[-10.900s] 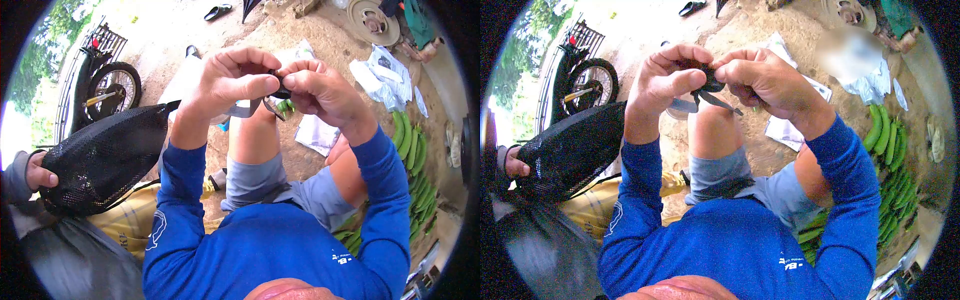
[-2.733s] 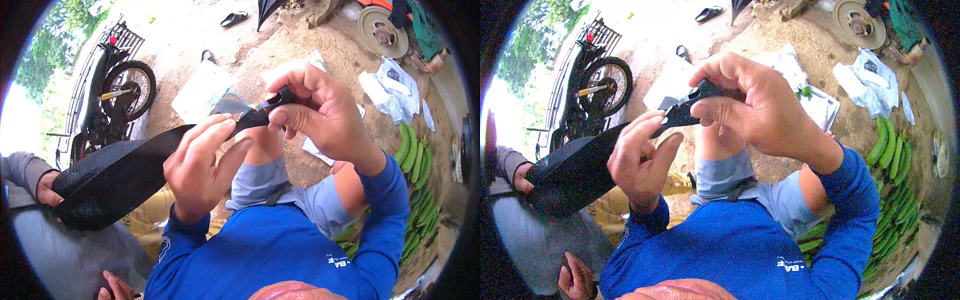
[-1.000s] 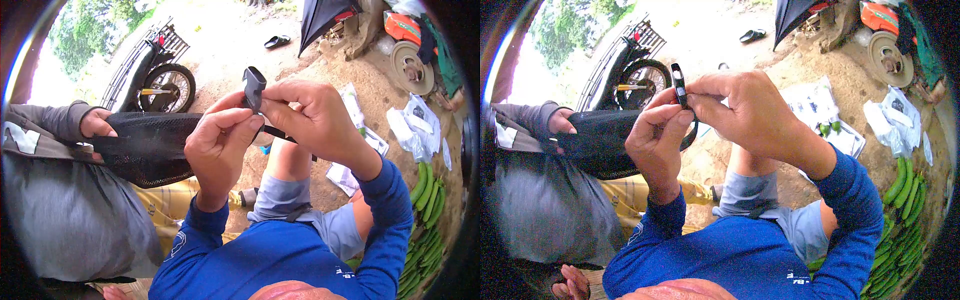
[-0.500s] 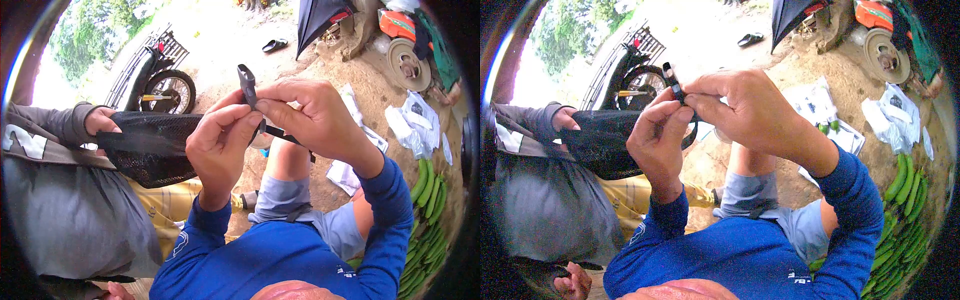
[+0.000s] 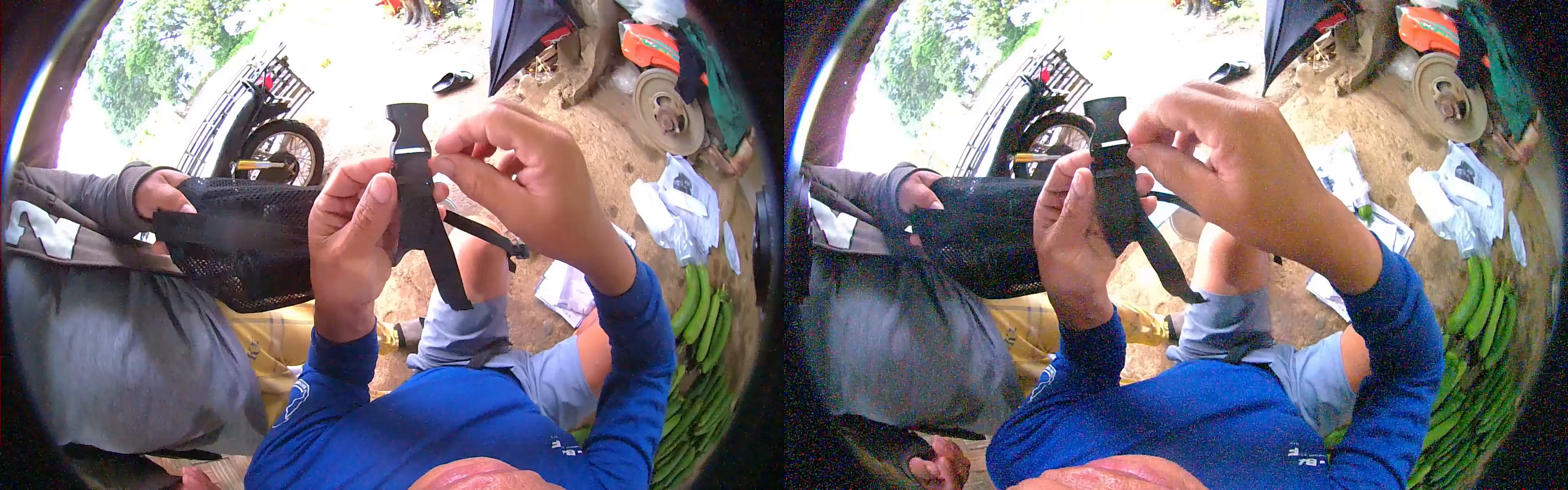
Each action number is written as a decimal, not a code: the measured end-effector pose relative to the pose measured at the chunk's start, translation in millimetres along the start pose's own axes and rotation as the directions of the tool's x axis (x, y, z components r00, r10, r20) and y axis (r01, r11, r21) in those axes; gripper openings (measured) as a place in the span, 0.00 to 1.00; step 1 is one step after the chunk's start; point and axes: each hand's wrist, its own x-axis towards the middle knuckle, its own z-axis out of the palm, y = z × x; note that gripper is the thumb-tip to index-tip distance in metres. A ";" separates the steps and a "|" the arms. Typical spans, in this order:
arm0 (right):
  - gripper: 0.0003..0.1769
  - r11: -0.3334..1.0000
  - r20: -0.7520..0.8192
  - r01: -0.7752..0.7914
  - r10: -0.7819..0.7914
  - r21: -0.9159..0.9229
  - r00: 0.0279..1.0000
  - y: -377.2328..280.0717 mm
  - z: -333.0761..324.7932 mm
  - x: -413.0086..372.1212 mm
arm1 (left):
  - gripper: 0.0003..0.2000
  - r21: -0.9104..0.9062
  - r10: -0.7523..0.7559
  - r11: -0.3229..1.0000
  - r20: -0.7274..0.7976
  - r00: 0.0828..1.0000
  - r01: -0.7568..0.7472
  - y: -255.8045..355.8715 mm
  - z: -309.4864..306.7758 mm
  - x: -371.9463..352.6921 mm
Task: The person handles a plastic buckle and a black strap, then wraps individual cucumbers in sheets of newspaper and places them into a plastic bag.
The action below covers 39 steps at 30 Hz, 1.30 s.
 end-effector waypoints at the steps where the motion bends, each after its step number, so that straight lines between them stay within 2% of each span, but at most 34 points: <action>1: 0.09 0.996 -0.008 0.076 -0.076 -0.036 0.997 0.3 0.5 1.5 | 0.12 -0.045 -0.033 0.998 0.008 0.999 0.034 0.7 -1.5 -0.4; 3: 0.09 0.969 -0.017 0.221 -0.224 -0.108 0.974 0.6 1.1 2.5 | 0.12 -0.059 -0.055 0.997 0.021 0.998 0.056 4.4 -1.1 -1.7; 5: 0.10 0.948 0.016 0.265 -0.266 -0.176 0.964 1.8 1.9 -0.5 | 0.12 -0.046 -0.051 0.998 0.041 0.998 0.053 3.2 -2.4 -3.8; 8: 0.13 0.916 0.062 0.297 -0.291 -0.271 0.955 -0.7 2.6 -2.2 | 0.11 0.178 -0.008 0.984 -0.024 1.000 0.013 -0.9 -3.2 -3.2; 11: 0.16 0.849 0.114 0.322 -0.302 -0.419 0.946 -8.0 3.6 -8.2 | 0.11 0.308 0.016 0.951 -0.022 1.000 -0.008 0.4 -4.6 -4.3; 15: 0.18 0.789 0.131 0.344 -0.324 -0.510 0.937 -10.6 2.4 -9.1 | 0.09 0.244 0.042 0.969 -0.010 0.999 -0.038 3.5 3.7 -0.7; 17: 0.13 0.705 0.081 0.392 -0.432 -0.591 0.898 -2.3 7.7 -9.0 | 0.09 0.259 0.018 0.966 -0.017 1.000 -0.013 5.8 5.4 -0.7; 19: 0.10 0.647 0.066 0.416 -0.493 -0.639 0.868 0.2 9.1 -8.1 | 0.10 0.266 0.026 0.963 0.047 0.999 -0.038 7.7 3.3 -1.7; 22: 0.12 0.658 0.080 0.415 -0.476 -0.628 0.876 -3.8 4.9 -7.5 | 0.12 0.275 0.033 0.959 0.100 0.994 -0.060 9.9 7.6 -0.9; 24: 0.18 0.716 0.100 0.387 -0.409 -0.581 0.907 -13.1 -0.8 -9.6 | 0.13 0.259 0.024 0.964 0.122 0.992 -0.056 12.5 12.4 -0.1; 26: 0.18 0.710 0.099 0.386 -0.411 -0.589 0.906 -15.5 -6.1 -7.8 | 0.13 0.227 0.004 0.973 0.149 0.989 -0.038 16.7 17.0 1.5; 29: 0.19 0.713 0.088 0.403 -0.436 -0.574 0.896 -18.5 -8.8 -7.0 | 0.13 0.080 -0.086 0.994 0.166 0.982 0.074 17.8 15.5 5.7; 32: 0.18 0.712 0.071 0.397 -0.440 -0.579 0.895 -22.3 -10.0 -9.0 | 0.13 0.022 -0.095 0.995 0.244 0.965 0.093 20.2 15.8 9.8; 36: 0.16 0.722 0.093 0.357 -0.379 -0.593 0.921 -26.5 -17.1 -5.8 | 0.13 0.071 -0.067 0.996 0.184 0.981 0.055 22.8 24.6 4.5; 39: 0.13 0.808 0.036 0.326 -0.355 -0.491 0.934 -20.2 -14.9 -2.8 | 0.13 0.087 -0.090 0.993 0.197 0.976 0.074 21.7 16.3 5.9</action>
